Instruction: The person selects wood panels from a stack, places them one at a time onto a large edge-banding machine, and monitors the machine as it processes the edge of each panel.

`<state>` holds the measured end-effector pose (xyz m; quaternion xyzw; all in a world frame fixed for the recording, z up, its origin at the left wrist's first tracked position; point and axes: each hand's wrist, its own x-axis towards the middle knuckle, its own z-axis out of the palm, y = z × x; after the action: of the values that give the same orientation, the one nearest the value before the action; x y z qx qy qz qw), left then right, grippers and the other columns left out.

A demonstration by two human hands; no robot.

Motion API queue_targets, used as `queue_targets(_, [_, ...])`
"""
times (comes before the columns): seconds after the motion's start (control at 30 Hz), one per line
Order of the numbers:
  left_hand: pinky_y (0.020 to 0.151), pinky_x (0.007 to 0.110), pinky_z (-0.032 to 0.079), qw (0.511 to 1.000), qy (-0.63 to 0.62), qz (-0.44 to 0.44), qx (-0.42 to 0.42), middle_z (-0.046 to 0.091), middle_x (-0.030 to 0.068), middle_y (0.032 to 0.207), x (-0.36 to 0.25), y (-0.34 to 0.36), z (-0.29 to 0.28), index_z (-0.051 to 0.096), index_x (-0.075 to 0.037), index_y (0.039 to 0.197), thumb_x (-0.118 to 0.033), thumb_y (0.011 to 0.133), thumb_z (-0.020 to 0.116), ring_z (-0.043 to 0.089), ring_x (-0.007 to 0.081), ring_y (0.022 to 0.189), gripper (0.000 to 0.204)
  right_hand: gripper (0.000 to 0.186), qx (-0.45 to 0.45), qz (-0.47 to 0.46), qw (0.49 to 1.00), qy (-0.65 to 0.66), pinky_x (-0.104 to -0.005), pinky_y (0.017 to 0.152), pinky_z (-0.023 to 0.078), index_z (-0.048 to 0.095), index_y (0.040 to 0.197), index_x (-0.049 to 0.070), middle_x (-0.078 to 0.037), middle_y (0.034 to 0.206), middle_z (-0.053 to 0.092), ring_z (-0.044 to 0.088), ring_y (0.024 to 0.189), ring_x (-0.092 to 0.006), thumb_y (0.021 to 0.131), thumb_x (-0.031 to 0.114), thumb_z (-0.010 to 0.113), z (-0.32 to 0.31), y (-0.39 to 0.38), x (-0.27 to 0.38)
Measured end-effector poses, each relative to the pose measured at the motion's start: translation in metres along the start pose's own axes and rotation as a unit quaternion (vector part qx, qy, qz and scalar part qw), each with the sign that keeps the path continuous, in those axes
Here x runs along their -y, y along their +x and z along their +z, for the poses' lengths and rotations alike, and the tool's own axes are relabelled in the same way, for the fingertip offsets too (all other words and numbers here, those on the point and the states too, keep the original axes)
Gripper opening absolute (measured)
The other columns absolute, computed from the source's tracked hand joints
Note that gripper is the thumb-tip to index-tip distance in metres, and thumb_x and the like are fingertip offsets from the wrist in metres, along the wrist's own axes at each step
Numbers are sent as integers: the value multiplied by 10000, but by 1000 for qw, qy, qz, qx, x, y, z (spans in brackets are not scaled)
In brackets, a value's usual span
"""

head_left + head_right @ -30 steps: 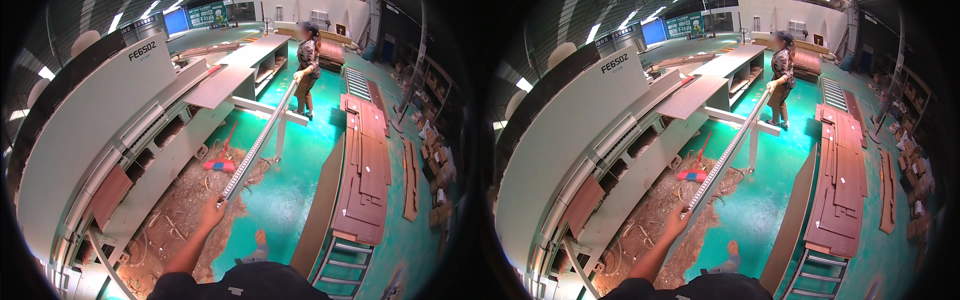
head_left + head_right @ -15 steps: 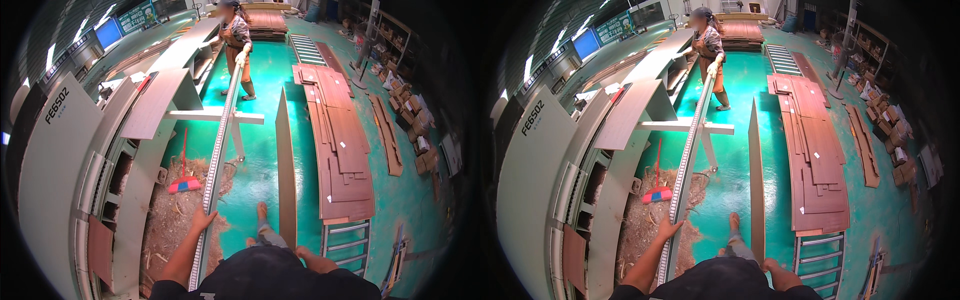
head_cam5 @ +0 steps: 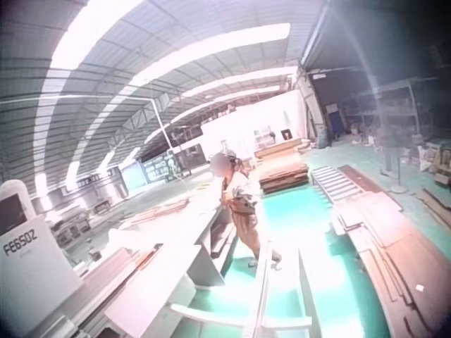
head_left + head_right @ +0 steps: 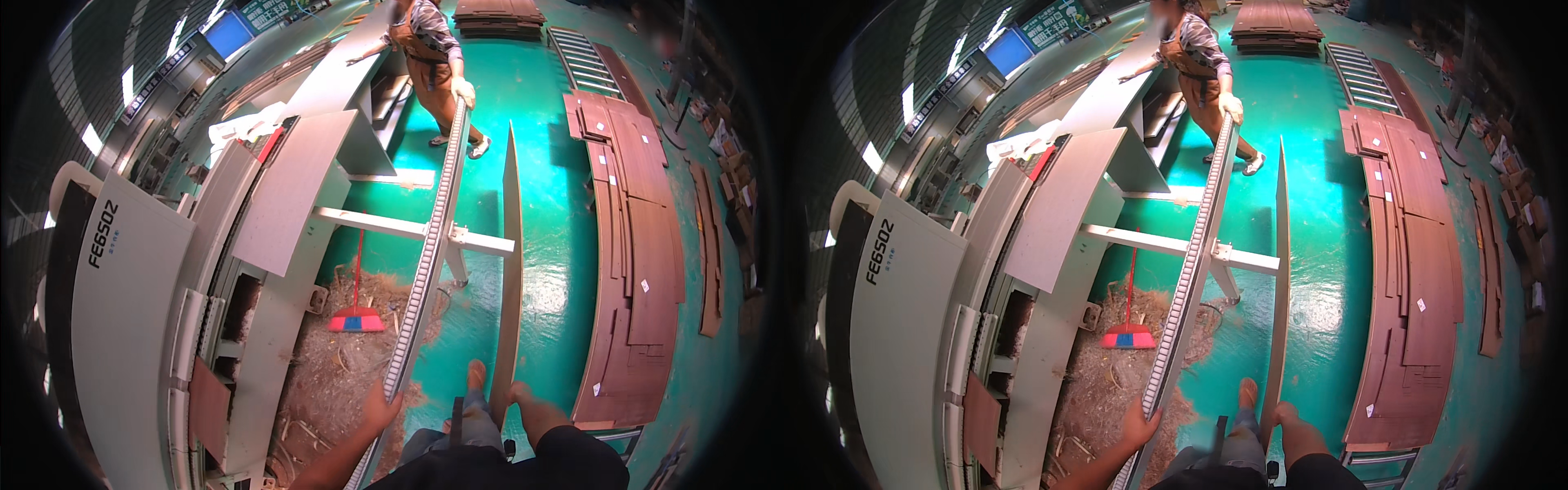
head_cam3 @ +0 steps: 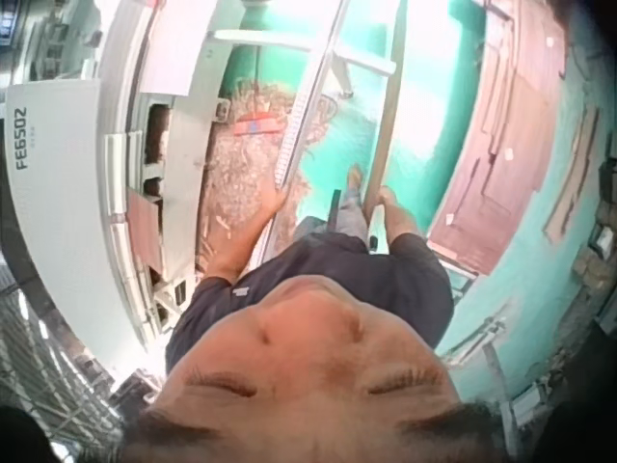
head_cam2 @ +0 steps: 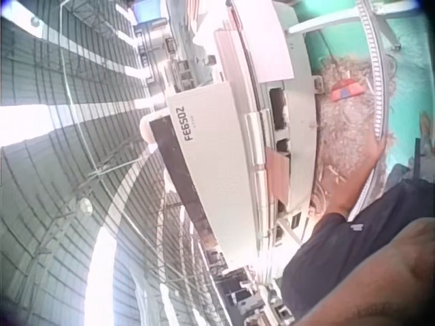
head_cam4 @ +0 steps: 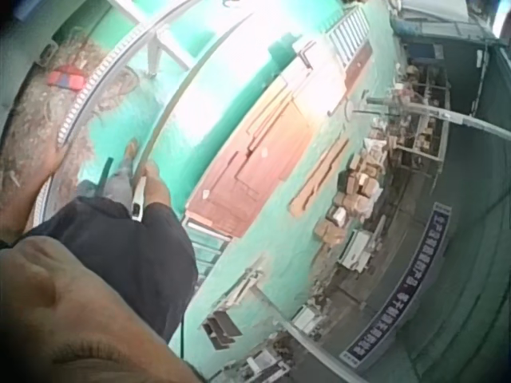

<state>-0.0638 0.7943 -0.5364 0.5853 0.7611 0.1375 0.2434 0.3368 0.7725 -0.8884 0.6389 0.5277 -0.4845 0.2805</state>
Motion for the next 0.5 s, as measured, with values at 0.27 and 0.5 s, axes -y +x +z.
queue_targets(0.27, [749,556,518,998,49,4,46,644,266,910,-26,43,-16,587,-2,1100,-329,887,768,651,490,869,430,236,-138,-111,977,116,-469,725,633,828,778,147,-88,787,767,753,727,-299,626,287,943,-57,195,9])
queue_targets(0.5, [744,544,530,997,57,-52,32,659,264,923,-25,12,-2,550,-9,1180,-275,879,793,672,490,859,470,167,-70,-25,996,54,-462,699,622,814,792,96,-154,874,780,778,801,-309,636,122,865,-229,133,111])
